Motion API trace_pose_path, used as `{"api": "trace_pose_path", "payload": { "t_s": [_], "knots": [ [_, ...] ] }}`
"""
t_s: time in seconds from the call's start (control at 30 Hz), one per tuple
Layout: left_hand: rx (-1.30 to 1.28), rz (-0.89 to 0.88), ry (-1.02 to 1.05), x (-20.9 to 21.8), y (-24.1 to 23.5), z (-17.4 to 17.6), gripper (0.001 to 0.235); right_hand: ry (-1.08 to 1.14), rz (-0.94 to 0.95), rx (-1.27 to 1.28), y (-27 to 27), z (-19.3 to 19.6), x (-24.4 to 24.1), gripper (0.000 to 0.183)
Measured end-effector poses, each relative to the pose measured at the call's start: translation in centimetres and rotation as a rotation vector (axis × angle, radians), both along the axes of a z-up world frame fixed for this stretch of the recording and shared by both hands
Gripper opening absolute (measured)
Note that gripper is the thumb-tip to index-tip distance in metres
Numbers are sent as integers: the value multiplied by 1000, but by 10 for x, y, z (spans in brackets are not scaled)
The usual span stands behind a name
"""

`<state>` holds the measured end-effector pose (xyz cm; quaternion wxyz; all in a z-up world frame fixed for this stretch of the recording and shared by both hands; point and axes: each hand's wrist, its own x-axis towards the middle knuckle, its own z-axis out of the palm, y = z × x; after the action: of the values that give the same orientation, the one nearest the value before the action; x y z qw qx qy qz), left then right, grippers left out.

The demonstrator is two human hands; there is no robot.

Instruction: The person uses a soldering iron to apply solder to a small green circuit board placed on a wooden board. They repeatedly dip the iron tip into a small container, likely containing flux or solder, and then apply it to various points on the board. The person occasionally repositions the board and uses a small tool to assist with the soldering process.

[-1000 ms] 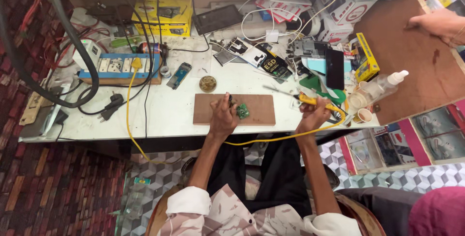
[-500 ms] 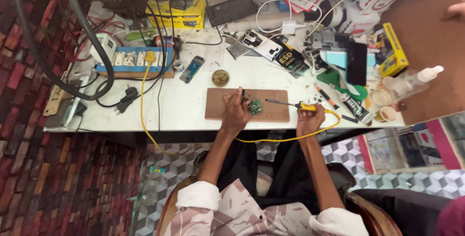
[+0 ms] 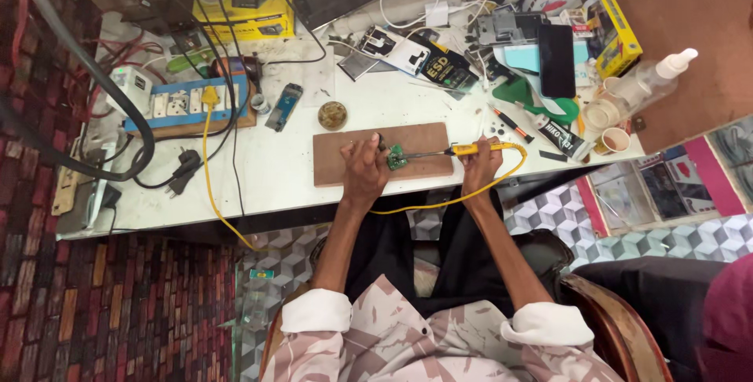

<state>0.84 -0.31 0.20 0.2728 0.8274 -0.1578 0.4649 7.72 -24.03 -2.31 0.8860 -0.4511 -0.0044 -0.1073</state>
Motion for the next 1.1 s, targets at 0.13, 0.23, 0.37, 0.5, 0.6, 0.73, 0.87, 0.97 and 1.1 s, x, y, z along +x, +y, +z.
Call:
{"api": "trace_pose_path", "payload": {
  "t_s": [0.13, 0.23, 0.37, 0.5, 0.6, 0.73, 0.87, 0.97, 1.1],
  "knots": [
    [29, 33, 17, -1, -3, -1, 69, -33, 27, -59, 0, 8, -4, 26],
    [65, 66, 1, -1, -3, -1, 70, -25, 15, -80, 2, 13, -6, 26],
    [88, 76, -39, -1, -3, 1, 70, -37, 9, -79, 3, 17, -9, 25],
    [48, 46, -28, -3, -3, 3, 70, -65, 28, 18, 0, 14, -8, 21],
    [41, 37, -25, -3, -3, 6, 70, 55, -9, 95, -2, 11, -3, 18],
    [32, 28, -45, -2, -4, 7, 70, 59, -11, 72, -5, 6, 3, 21],
    [35, 23, -47, -5, -1, 5, 67, 51, -17, 50, -3, -3, 2, 20],
    [33, 19, -63, 2, -2, 6, 66, 58, -33, 41, -5, -5, 8, 19],
    [27, -4, -44, -2, 0, 4, 66, 26, 7, 57, -3, -11, 5, 20]
  ]
}}
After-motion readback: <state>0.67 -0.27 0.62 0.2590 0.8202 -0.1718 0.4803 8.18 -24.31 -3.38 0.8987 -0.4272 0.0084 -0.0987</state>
